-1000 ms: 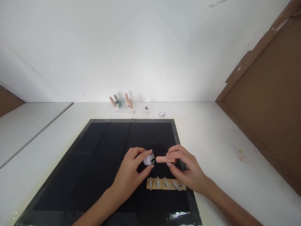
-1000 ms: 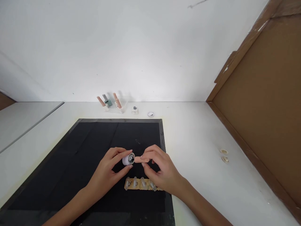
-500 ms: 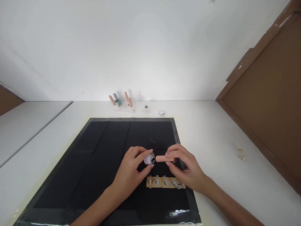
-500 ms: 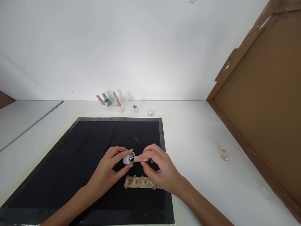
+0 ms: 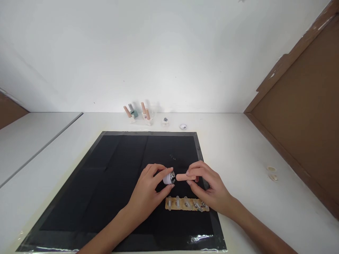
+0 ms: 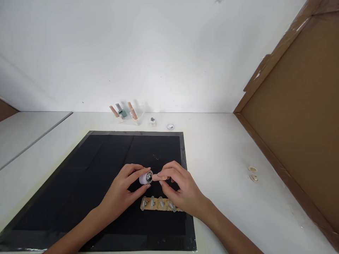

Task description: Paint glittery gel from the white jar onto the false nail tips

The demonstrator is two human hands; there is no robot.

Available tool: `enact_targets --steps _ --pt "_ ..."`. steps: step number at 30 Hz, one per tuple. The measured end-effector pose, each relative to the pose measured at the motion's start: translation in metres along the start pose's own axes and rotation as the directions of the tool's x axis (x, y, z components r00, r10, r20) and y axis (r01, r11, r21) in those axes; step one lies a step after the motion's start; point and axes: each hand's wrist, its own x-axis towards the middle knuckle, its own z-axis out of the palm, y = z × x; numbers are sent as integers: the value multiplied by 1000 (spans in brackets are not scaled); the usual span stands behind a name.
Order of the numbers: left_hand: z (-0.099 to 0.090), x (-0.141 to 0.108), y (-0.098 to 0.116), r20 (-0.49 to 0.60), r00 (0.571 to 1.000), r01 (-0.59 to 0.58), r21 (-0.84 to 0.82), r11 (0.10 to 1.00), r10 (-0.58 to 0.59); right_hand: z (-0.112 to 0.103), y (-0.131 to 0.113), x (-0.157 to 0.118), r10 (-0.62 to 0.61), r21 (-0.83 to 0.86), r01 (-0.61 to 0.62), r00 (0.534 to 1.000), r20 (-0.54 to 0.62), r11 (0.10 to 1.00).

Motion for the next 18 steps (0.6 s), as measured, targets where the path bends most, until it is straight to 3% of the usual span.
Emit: enact_targets --steps 11,18 --pt "0 0 -1 -19 1000 -15 2 1000 15 1 -1 1 25 -13 -25 1000 18 1000" --pt "-1 1 0 -21 1000 -15 -14 1000 15 0 -1 -1 112 44 -112 994 -8 993"
